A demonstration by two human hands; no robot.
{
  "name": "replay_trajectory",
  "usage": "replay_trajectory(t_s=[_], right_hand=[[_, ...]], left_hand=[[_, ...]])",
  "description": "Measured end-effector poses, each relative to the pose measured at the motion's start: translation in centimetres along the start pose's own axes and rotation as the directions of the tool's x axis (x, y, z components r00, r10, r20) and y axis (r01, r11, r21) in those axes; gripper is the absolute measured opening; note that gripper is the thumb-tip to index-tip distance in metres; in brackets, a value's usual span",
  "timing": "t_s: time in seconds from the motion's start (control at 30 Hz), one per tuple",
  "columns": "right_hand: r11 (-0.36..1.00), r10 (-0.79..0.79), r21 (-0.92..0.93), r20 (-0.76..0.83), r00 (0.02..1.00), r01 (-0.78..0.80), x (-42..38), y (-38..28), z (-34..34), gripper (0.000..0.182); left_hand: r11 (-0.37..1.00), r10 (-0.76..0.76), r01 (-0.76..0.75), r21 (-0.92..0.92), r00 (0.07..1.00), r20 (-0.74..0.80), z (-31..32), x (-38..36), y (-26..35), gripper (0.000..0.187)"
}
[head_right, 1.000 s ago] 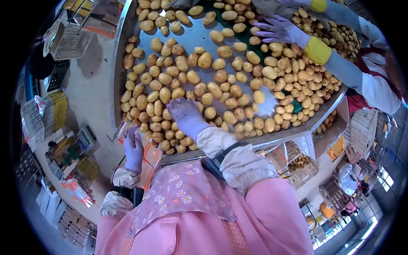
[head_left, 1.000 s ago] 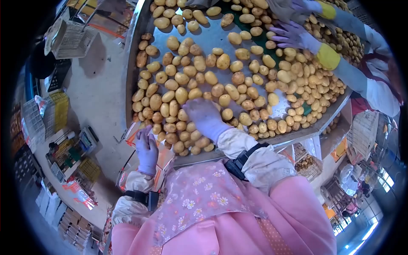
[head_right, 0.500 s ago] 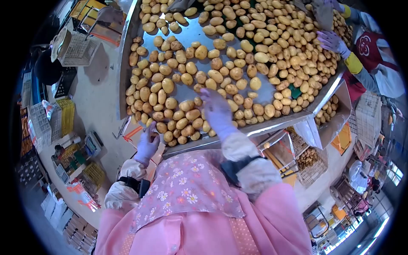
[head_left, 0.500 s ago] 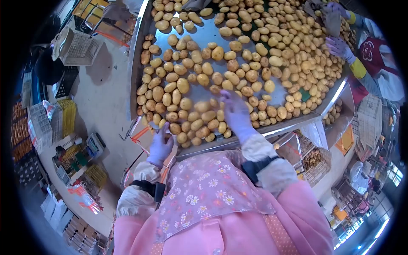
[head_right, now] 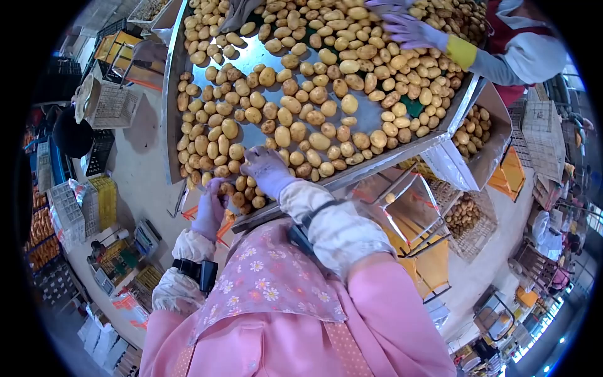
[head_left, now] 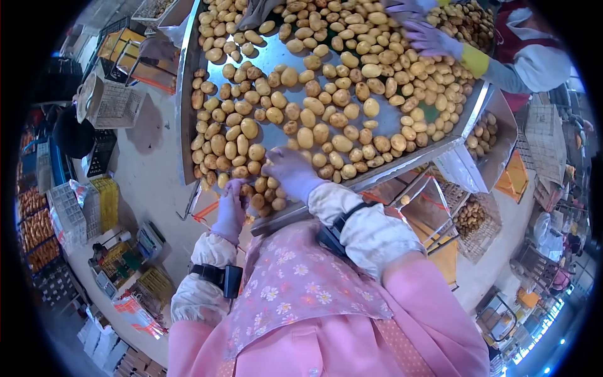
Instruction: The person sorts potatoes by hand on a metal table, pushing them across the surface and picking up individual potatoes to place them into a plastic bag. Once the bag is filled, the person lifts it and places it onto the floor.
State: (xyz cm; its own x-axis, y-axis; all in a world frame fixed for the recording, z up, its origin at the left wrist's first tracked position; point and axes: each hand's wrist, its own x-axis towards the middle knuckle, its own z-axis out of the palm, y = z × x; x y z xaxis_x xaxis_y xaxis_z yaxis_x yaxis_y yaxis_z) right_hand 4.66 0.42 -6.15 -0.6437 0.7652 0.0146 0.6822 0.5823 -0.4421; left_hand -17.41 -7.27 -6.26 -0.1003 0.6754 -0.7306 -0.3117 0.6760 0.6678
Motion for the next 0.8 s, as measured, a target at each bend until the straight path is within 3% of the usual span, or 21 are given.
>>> replay_trajectory(t_s=[0.03,0.07,0.1,0.13,0.17,0.23,0.3,0.37,0.43,0.53,0.57,0.6,0.63,0.67,0.7,0.77,0.8], right_hand=[[0.996,0.042,-0.087,0.214,0.976,-0.024,0.6,0.2,0.5,0.038],[0.997,0.065,0.044,0.064,0.996,-0.068,0.5,0.8,0.1,0.024],[0.997,0.063,0.045,0.065,0.996,-0.066,0.0,1.6,-0.6,0.024],[0.918,0.26,0.334,-0.092,0.961,-0.216,-0.7,2.8,-1.6,0.02],[0.743,0.474,0.607,-0.181,0.862,-0.281,-1.6,3.9,-2.8,0.02],[0.673,0.628,0.501,0.003,0.778,-0.545,-4.1,5.9,-6.9,0.029],[0.707,0.584,0.474,0.03,0.811,-0.526,-6.6,4.1,-8.3,0.032],[0.905,0.374,0.073,0.336,0.865,-0.419,-7.3,1.5,-6.7,0.036],[0.888,0.455,-0.098,0.339,0.824,-0.45,-7.7,0.8,-0.7,0.038],[0.871,0.463,-0.036,0.394,0.794,-0.49,-6.2,1.1,-0.8,0.04],[0.863,0.474,-0.031,0.392,0.789,-0.503,-6.9,1.0,-1.5,0.04],[0.735,0.469,0.332,0.38,0.797,-0.591,-7.7,1.1,-2.9,0.041],[0.505,0.462,0.643,0.363,0.81,-0.576,-8.1,1.4,-3.8,0.042],[0.054,0.508,0.869,0.4,0.762,-0.492,-8.9,1.9,-1.7,0.047],[0.048,0.509,0.868,0.404,0.76,-0.494,-9.6,1.3,-2.5,0.047],[-0.483,0.533,0.845,0.492,0.688,-0.231,-10.4,0.3,-5.3,0.053],[0.334,0.655,0.942,-0.247,0.715,0.019,-11.3,2.6,3.9,0.053]], left_hand=[[0.999,0.013,-0.011,0.035,0.997,-0.07,-0.1,-0.4,0.3,0.02],[0.997,0.028,-0.018,0.068,0.99,-0.139,-0.3,-0.8,0.5,0.022],[0.998,0.027,-0.018,0.068,0.99,-0.141,-0.9,-1.2,0.5,0.022],[0.999,0.027,-0.018,0.051,0.983,-0.181,-1.5,-1.5,0.6,0.021],[0.999,0.027,-0.021,0.032,0.975,-0.22,-2.0,-1.9,0.8,0.02],[0.999,0.033,-0.031,0.016,0.975,-0.219,-2.7,-2.6,0.9,0.021],[0.999,0.047,-0.048,-0.003,0.981,-0.188,-3.4,-2.2,0.3,0.02],[0.999,0.037,-0.035,0.014,0.987,-0.154,-2.9,-1.6,0.1,0.019],[0.999,0.027,-0.022,0.041,0.993,-0.119,-1.5,-1.1,0.6,0.018],[0.99,0.127,-0.124,0.069,0.991,-0.041,2.4,-1.4,2.8,0.018],[0.978,0.182,-0.186,0.089,0.982,0.051,3.4,-1.5,3.6,0.021],[0.962,0.241,-0.256,0.096,0.96,0.145,4.8,-1.6,4.5,0.025],[0.96,0.248,-0.264,0.093,0.957,0.152,6.4,-1.7,5.2,0.025],[0.936,0.261,-0.301,0.184,0.942,0.21,8.2,-2.4,5.6,0.032],[0.902,0.261,-0.334,0.274,0.927,0.269,9.8,-3.2,5.2,0.039],[0.664,0.347,-0.62,0.418,0.751,0.562,12.7,-3.1,2.3,0.048],[0.365,0.407,-0.757,0.541,0.653,0.639,14.3,-3.8,1.3,0.051]])
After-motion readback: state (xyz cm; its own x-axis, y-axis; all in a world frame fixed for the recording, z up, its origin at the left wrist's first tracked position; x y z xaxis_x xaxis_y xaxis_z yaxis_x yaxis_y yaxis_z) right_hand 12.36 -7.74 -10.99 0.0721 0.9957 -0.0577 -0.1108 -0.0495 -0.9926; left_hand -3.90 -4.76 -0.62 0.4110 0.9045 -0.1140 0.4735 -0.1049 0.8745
